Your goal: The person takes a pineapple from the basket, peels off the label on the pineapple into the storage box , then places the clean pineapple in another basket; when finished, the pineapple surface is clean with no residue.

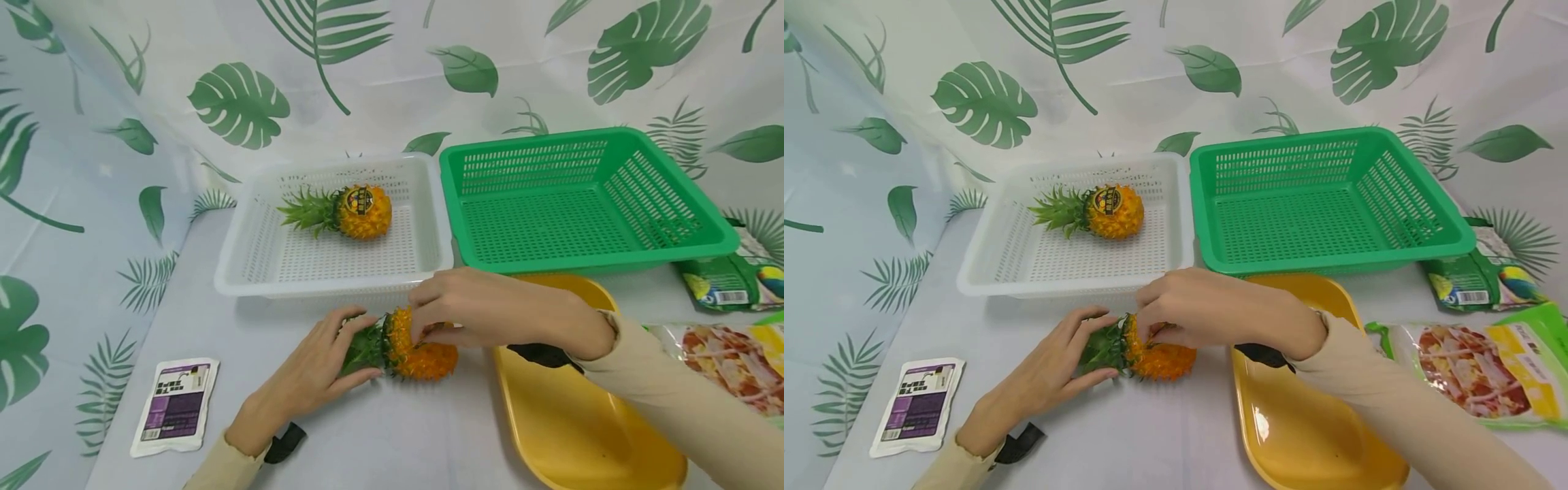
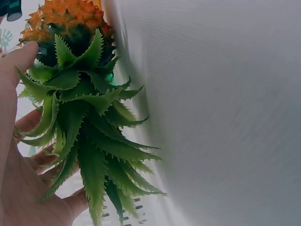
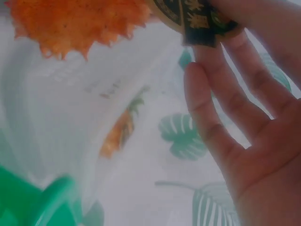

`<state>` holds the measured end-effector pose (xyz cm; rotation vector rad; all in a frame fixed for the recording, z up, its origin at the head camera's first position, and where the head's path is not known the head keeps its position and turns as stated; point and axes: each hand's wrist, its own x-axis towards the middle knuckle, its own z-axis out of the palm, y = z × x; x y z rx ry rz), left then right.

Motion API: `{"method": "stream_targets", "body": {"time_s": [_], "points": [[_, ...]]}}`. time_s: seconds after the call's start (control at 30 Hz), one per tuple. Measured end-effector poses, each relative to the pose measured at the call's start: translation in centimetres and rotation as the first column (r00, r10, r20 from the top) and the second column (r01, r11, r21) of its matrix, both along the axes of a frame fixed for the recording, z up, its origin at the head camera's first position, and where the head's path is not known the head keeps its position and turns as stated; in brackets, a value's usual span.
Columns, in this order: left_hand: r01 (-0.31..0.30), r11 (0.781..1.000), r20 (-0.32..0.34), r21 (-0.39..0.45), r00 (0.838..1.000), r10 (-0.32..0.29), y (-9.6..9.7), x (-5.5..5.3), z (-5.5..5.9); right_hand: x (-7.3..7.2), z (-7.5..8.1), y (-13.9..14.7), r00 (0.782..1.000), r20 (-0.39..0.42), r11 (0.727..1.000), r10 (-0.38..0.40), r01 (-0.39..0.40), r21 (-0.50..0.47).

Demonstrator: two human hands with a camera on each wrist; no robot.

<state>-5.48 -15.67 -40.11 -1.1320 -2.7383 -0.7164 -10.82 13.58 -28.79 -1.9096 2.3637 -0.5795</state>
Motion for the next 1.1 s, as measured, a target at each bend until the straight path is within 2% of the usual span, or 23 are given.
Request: {"method": "stream_targets", "body": {"time_s": [0.13, 0.37, 0.5, 0.63, 0.7, 0.97, 1.1], "points": [[-0.002, 1.0, -0.011, 0.006, 1.0, 0.002, 0.0, 0.0, 0.0, 0.3, 0.6, 2.4, 0.996, 0.076, 0.998, -0.052, 0.055, -0.036], [0.02, 1.0, -0.029, 0.006, 0.999, -0.02, 0.2, -0.1, 0.0, 0.3, 0.6, 7.9, 0.982, 0.106, 0.984, -0.158, 0.165, -0.061], [0.02, 1.0, -0.033, 0.0, 0.999, -0.02, 0.2, -0.1, 0.0, 0.2, -0.1, 10.2, 0.967, 0.134, 0.976, -0.215, 0.218, -0.004], [0.019, 1.0, -0.038, -0.003, 0.999, -0.019, 0.1, -0.1, 0.1, 0.3, -1.2, 11.5, 0.939, 0.207, 0.961, -0.274, 0.26, 0.092], [0.022, 1.0, -0.039, -0.003, 0.999, -0.022, 0.1, -0.1, 0.1, 0.3, -2.0, 11.9, 0.927, 0.247, 0.958, -0.281, 0.259, 0.12], [0.025, 1.0, -0.038, -0.012, 0.999, -0.025, 0.1, -0.2, 0.1, 0.4, -5.0, 12.3, 0.904, 0.344, 0.966, -0.253, 0.217, 0.141], [0.023, 1.0, -0.053, -0.013, 0.998, -0.024, 0.1, -0.2, 0.0, 0.3, -6.1, 11.8, 0.91, 0.359, 0.977, -0.21, 0.181, 0.113]]}}
